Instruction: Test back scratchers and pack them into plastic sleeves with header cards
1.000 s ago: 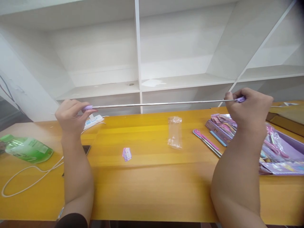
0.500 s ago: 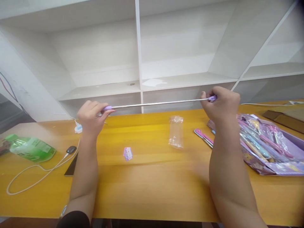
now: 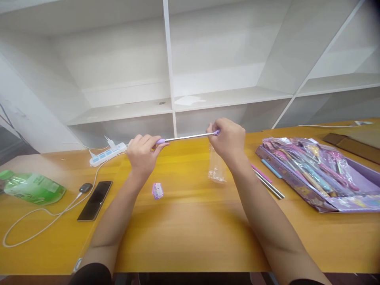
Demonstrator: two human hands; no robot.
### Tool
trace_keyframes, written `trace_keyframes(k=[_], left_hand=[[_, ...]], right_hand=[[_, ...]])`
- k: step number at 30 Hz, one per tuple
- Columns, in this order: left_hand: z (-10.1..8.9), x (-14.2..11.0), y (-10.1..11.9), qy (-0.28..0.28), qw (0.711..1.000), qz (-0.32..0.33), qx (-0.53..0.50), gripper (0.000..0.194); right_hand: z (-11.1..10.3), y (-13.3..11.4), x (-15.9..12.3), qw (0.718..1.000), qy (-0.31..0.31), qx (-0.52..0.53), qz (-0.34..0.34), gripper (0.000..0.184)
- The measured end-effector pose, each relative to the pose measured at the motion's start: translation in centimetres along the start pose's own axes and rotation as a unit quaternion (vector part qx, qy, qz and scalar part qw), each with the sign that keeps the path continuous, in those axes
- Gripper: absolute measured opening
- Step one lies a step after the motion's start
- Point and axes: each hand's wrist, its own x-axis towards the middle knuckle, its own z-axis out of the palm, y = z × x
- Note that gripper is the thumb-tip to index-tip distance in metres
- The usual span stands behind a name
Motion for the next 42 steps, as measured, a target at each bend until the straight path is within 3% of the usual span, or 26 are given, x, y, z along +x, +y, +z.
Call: trace_keyframes(k=[6,15,30,35,42], left_hand=[[0.0,-0.3,1.1,-0.004,1.0,-0.013,-0.004,0.031],[-1.1,-0.2,2.4,0.025,1.0,-0.011,0.003,0.035],[-3.5,0.6,3.0,0.058,0.998,0.018,0.006,0.031],[-3.9,0.5,3.6,0.064,0.997,0.041,0.007,0.029],[-2.3,-0.9,6.0,0.058,0.997,0.053,0.024,0.03]], right_hand=[[-0.1,-0.8,-0.2,0.998,0.041,0.022,0.037,0.031],[-0.9,-1.3,-0.2,0.996,0.09,0.011,0.025,0.032],[-2.1,-2.4,-0.5,0.993,0.114,0.024,0.0,0.035],[-1.9,-3.5,-1.5,0.992,0.125,0.015,-0.029,0.035],[-0.5,-7.5,-5.1,0.985,0.1,0.032,-0.139,0.026]])
